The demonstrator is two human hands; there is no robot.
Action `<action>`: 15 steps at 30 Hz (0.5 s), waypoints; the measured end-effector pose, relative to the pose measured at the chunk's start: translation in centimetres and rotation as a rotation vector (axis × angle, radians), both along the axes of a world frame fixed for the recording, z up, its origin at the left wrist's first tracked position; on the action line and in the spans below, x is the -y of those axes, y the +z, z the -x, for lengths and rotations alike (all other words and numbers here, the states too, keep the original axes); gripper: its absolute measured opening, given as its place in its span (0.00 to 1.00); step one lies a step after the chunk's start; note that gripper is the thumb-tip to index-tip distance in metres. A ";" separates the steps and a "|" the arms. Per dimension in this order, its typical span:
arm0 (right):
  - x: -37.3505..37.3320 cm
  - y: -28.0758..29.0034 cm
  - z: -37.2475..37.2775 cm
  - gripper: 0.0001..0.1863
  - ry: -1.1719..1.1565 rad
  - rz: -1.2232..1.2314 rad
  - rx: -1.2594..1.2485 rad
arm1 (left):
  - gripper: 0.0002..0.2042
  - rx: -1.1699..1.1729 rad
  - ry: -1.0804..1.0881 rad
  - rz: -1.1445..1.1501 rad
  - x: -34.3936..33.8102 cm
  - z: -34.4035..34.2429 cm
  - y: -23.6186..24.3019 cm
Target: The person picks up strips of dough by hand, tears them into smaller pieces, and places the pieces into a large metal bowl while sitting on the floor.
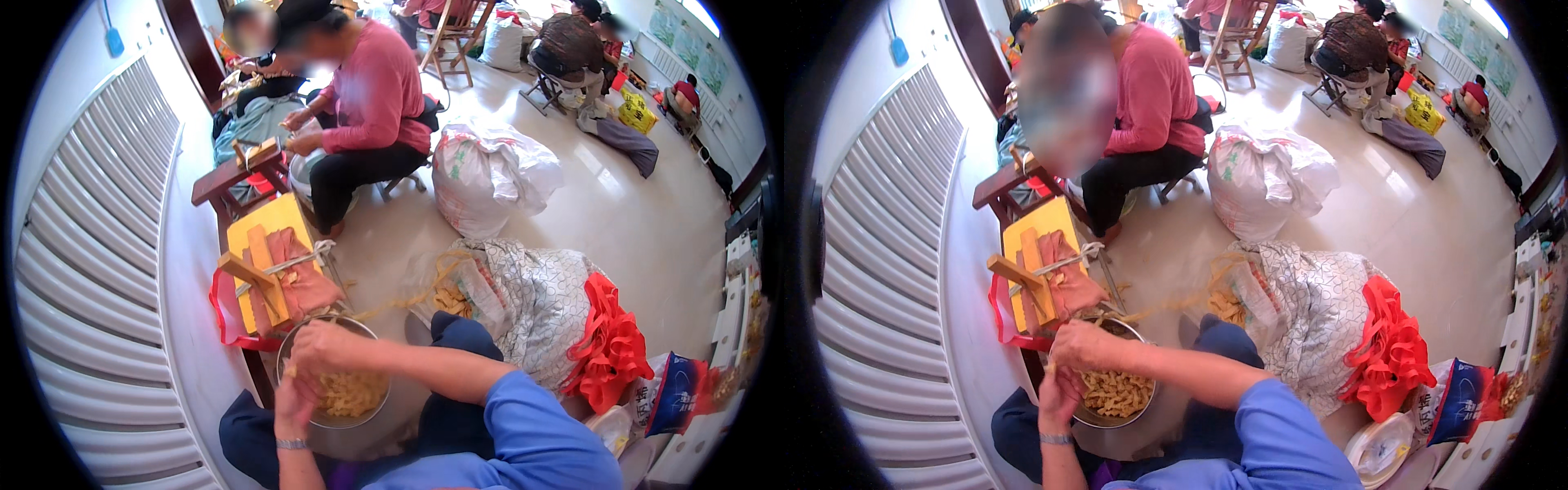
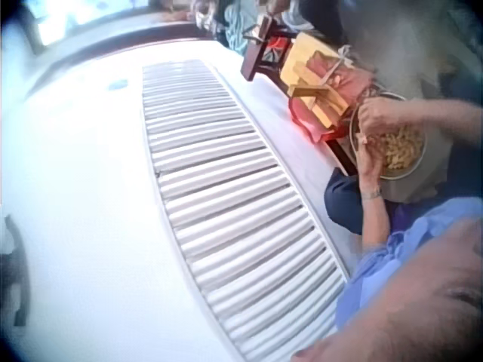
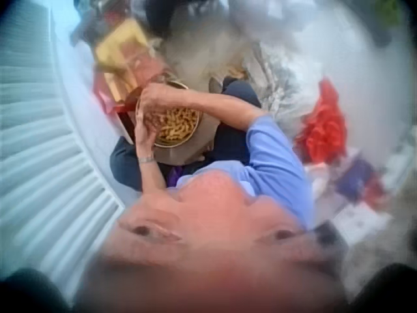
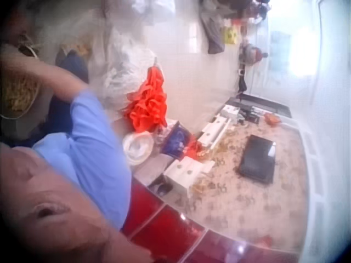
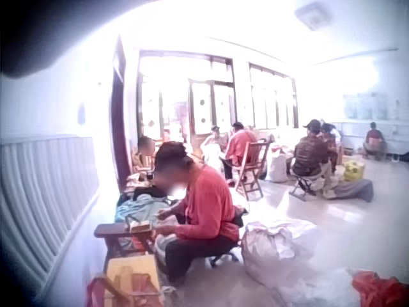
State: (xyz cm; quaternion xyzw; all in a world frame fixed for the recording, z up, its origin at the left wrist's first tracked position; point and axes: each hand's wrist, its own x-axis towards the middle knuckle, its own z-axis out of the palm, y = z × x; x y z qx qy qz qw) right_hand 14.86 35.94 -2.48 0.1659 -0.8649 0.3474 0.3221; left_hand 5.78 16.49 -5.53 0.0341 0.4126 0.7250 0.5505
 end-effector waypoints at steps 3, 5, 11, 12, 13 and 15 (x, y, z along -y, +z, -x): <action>1.4 -0.7 -0.7 0.08 0.108 -0.049 -0.044 | 0.15 0.132 0.040 0.005 -0.5 -2.9 0.8; 2.3 -0.1 -1.7 0.08 0.179 -0.050 -0.061 | 0.16 0.104 0.102 0.033 -2.1 -5.0 4.4; 5.1 3.3 -3.6 0.10 0.324 -0.052 -0.241 | 0.12 -0.139 -0.005 0.007 -0.2 -3.9 5.6; 5.4 3.7 -3.8 0.09 0.317 -0.050 -0.272 | 0.11 -0.022 -0.025 -0.002 0.0 -3.6 6.7; 5.7 4.1 -3.9 0.09 0.311 -0.048 -0.304 | 0.09 0.060 -0.051 -0.047 0.4 -2.3 5.8; 5.7 4.4 -3.9 0.09 0.336 -0.031 -0.283 | 0.07 -0.139 -0.050 -0.005 0.3 -2.2 6.0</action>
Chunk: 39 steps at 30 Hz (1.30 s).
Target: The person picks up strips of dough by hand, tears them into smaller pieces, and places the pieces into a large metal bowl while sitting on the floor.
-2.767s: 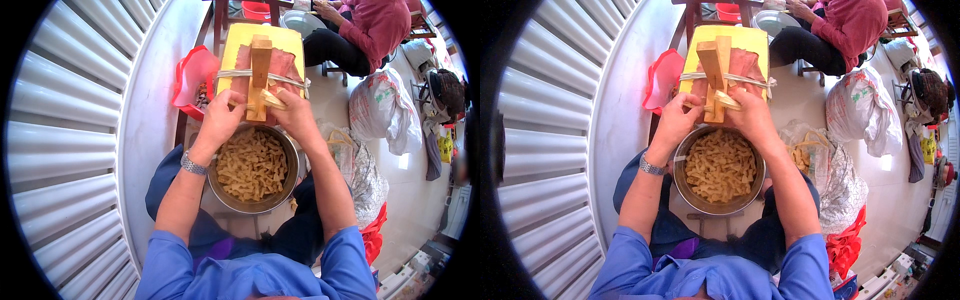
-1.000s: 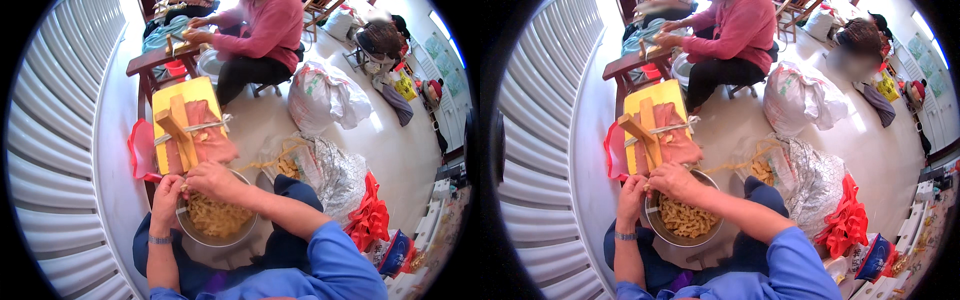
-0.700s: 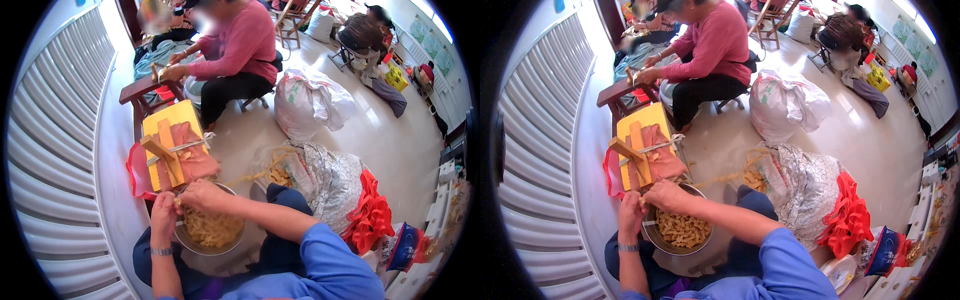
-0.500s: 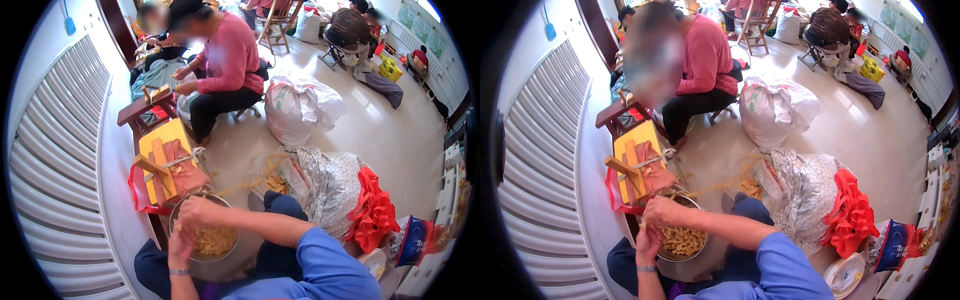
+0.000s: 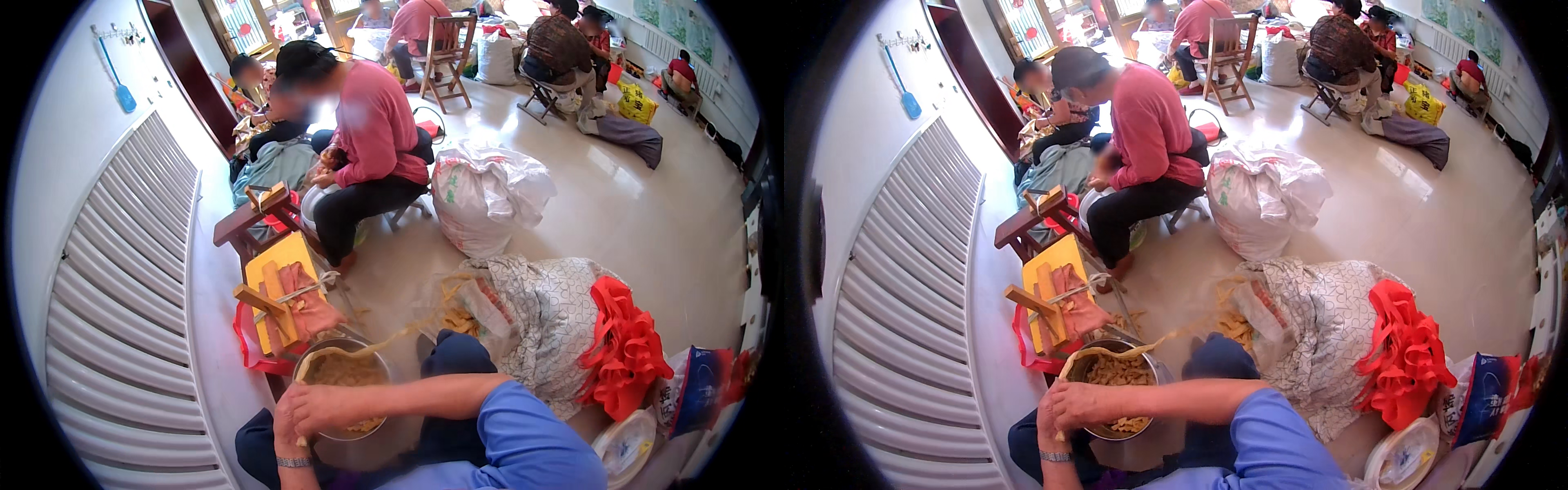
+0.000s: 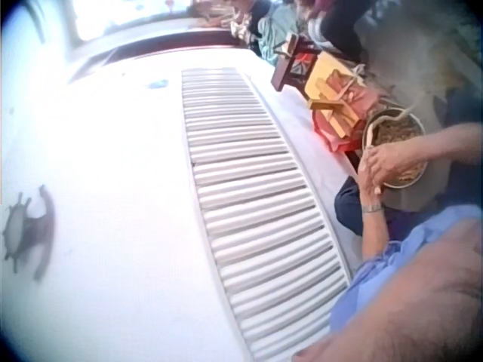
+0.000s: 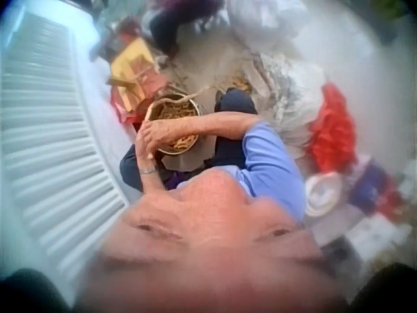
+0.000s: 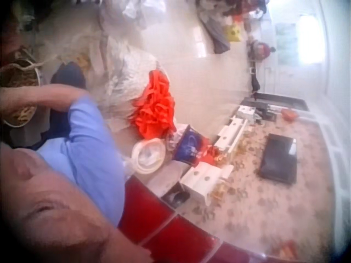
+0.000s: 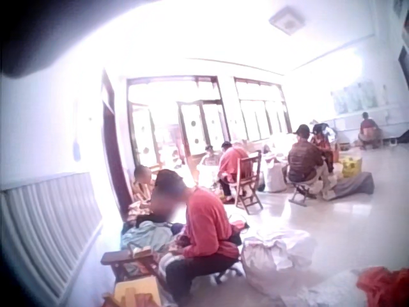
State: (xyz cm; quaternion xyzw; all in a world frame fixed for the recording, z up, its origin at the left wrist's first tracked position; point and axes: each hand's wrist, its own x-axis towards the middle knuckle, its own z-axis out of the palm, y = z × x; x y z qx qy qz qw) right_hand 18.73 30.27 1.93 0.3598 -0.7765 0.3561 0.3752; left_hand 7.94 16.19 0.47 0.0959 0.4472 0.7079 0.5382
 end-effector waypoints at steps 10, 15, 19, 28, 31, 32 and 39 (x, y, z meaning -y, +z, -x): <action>-1.4 -0.4 0.6 0.07 -0.102 0.119 0.133 | 0.13 -0.873 -0.189 0.166 -1.6 0.7 -1.7; -3.2 0.2 -0.1 0.10 -0.249 0.285 0.423 | 0.14 -0.131 -0.254 0.103 -2.5 -0.9 1.6; -3.7 0.0 -0.1 0.10 -0.386 0.355 0.500 | 0.14 -0.566 -0.417 0.245 -3.1 -1.3 2.7; -3.3 -3.1 1.8 0.12 -0.683 0.325 0.684 | 0.09 -1.144 -0.642 0.384 -3.2 3.2 1.1; -3.8 -3.1 2.7 0.14 -0.654 0.374 0.993 | 0.08 -1.392 -0.505 0.336 -3.6 4.4 1.5; -4.1 -4.6 3.0 0.16 -0.623 0.380 1.024 | 0.07 -1.441 -0.487 0.341 -3.8 4.8 1.5; -5.6 -4.0 4.5 0.12 -0.043 0.832 1.463 | 0.15 -1.533 -0.243 0.091 -3.7 5.6 1.3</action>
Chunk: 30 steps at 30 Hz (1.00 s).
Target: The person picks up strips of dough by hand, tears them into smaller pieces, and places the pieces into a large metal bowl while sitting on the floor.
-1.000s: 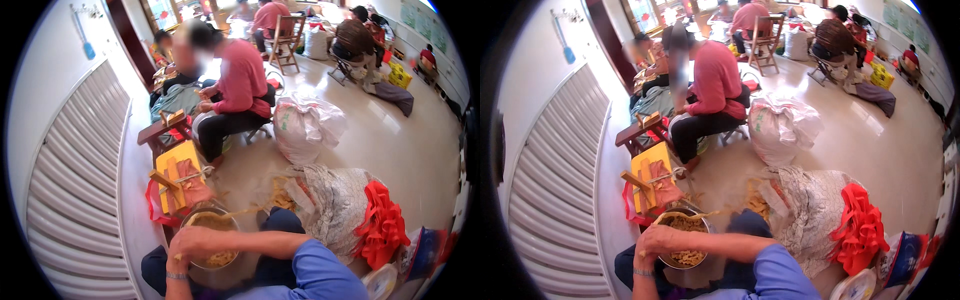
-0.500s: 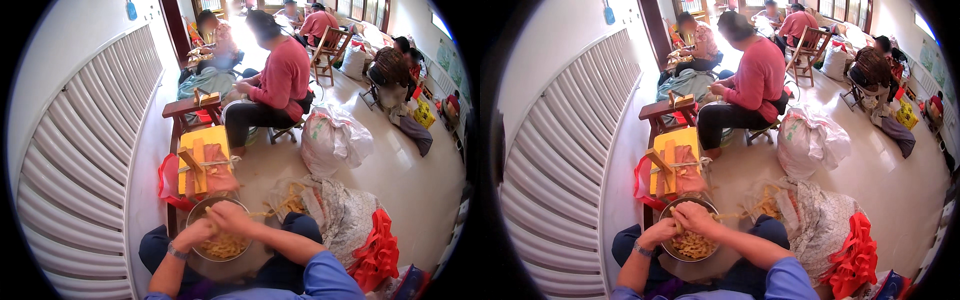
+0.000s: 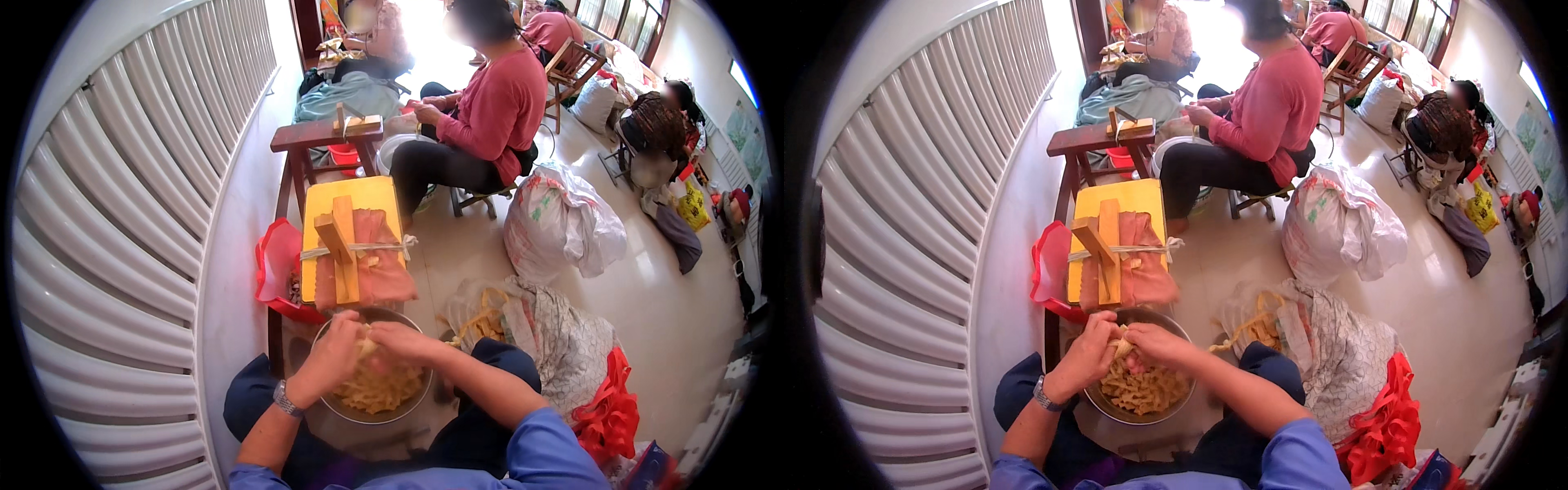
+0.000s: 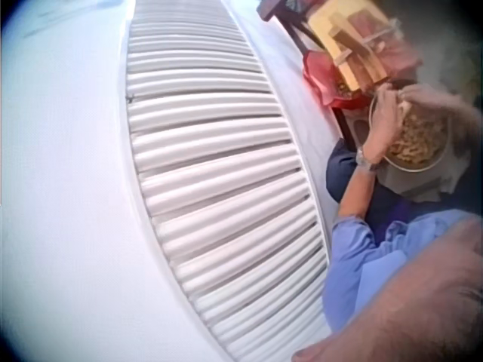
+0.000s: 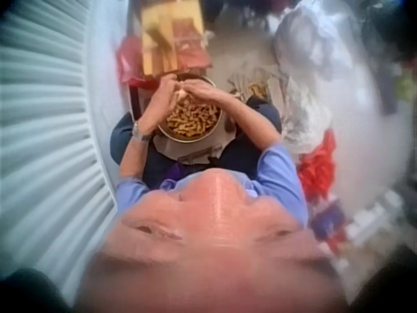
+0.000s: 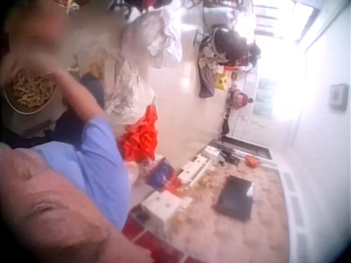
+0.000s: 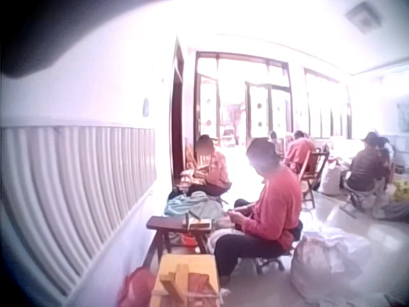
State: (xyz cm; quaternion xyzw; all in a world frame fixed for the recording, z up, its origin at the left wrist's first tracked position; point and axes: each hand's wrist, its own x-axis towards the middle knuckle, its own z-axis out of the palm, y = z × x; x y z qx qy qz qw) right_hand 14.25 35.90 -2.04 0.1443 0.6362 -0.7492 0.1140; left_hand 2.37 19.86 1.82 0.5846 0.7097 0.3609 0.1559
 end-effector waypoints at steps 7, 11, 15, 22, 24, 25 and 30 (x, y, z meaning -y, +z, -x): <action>0.8 1.9 0.5 0.11 -0.090 0.082 0.307 | 0.14 0.216 -0.053 0.030 0.8 1.4 -3.2; 0.8 2.0 1.2 0.17 0.016 -0.224 0.106 | 0.10 0.290 0.079 -0.036 1.2 1.5 -3.3; 1.2 1.5 2.5 0.22 0.003 -0.525 -0.050 | 0.08 0.217 0.148 -0.089 1.5 2.3 -3.1; 1.3 2.9 3.2 0.18 -0.055 -0.635 -0.188 | 0.07 0.348 0.149 -0.072 1.8 3.2 -3.4; 0.6 2.2 3.2 0.16 -0.052 -0.581 -0.148 | 0.08 0.654 0.156 0.060 2.0 3.2 -2.7; 0.4 2.0 3.2 0.15 -0.052 -0.552 -0.130 | 0.09 0.878 0.170 0.100 2.1 3.2 -2.4; 0.5 2.0 3.4 0.11 -0.137 -0.454 -0.203 | 0.14 1.405 0.138 -0.098 2.1 3.8 -2.3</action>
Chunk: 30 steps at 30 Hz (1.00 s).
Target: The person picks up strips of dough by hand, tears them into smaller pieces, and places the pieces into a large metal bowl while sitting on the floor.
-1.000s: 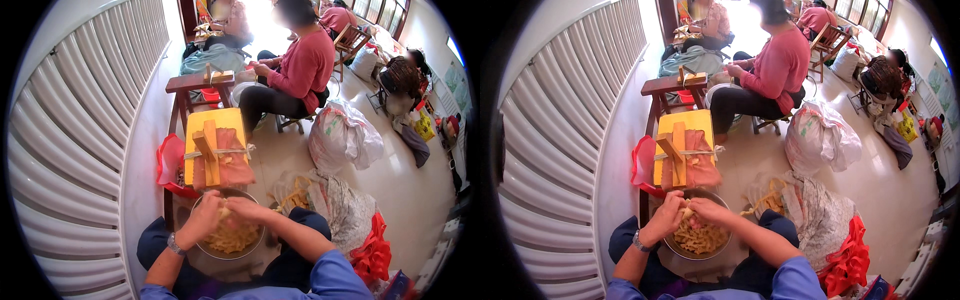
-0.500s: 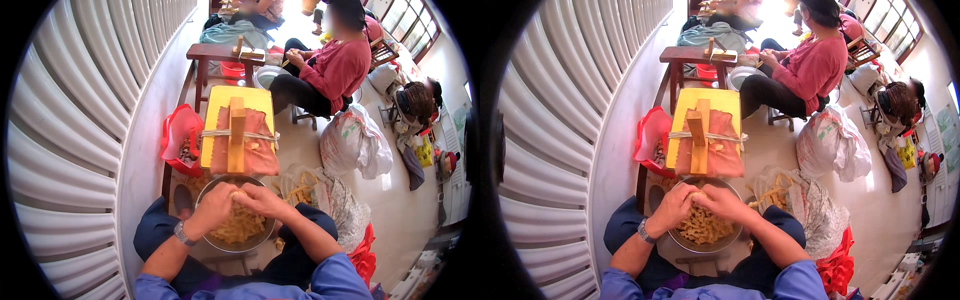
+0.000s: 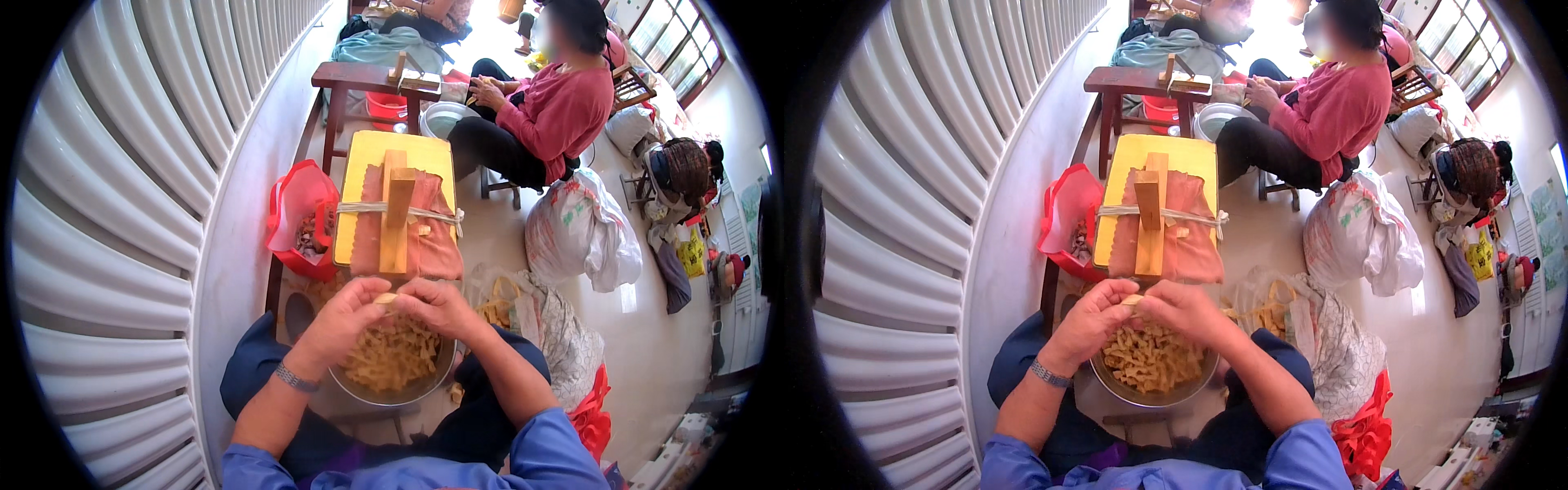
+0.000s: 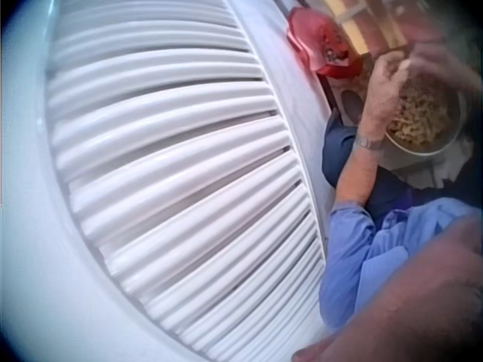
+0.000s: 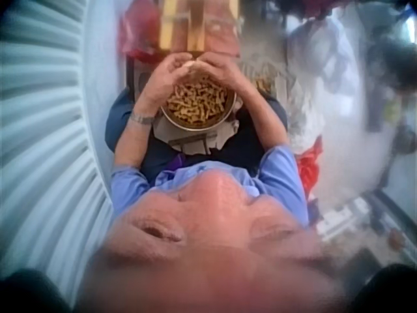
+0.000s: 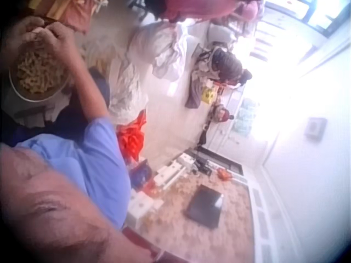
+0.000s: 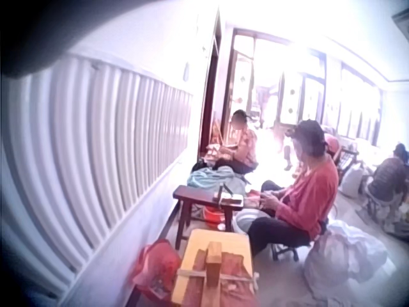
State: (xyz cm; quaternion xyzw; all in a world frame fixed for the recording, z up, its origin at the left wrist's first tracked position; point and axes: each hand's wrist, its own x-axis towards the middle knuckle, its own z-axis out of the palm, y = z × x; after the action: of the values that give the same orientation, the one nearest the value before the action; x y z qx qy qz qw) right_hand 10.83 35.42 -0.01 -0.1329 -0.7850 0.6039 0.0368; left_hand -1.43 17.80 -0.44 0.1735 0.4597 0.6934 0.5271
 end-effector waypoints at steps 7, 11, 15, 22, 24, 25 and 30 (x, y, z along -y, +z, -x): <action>-0.7 -0.6 0.1 0.12 -0.018 0.451 0.039 | 0.08 -0.555 0.163 0.279 -0.9 0.4 -0.9; -0.5 0.1 0.1 0.13 -0.008 0.470 0.102 | 0.11 -0.552 0.071 0.182 -1.0 -0.7 0.3; -0.2 -0.8 0.1 0.13 -0.016 0.366 0.010 | 0.12 -0.609 0.024 0.153 -1.1 -1.3 1.5; 0.6 -0.8 0.2 0.13 -0.007 0.286 0.018 | 0.08 -0.153 0.128 0.187 -1.2 -0.3 -0.5; 0.3 -0.2 0.0 0.14 0.042 0.070 0.041 | 0.06 -0.013 0.227 0.136 -0.6 0.7 -0.6; 0.2 0.2 0.0 0.14 0.065 -0.039 0.053 | 0.06 0.057 0.275 0.110 -0.4 1.1 -0.7; 0.4 1.6 -0.3 0.13 0.051 -0.090 0.095 | 0.05 0.156 0.325 0.066 0.5 2.5 -0.1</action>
State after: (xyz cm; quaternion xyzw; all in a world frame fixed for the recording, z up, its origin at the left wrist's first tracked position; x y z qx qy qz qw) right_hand 11.15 35.01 1.60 -0.1396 -0.8153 0.5619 -0.0102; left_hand -3.95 17.28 -0.56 0.0253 0.4617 0.7654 0.4477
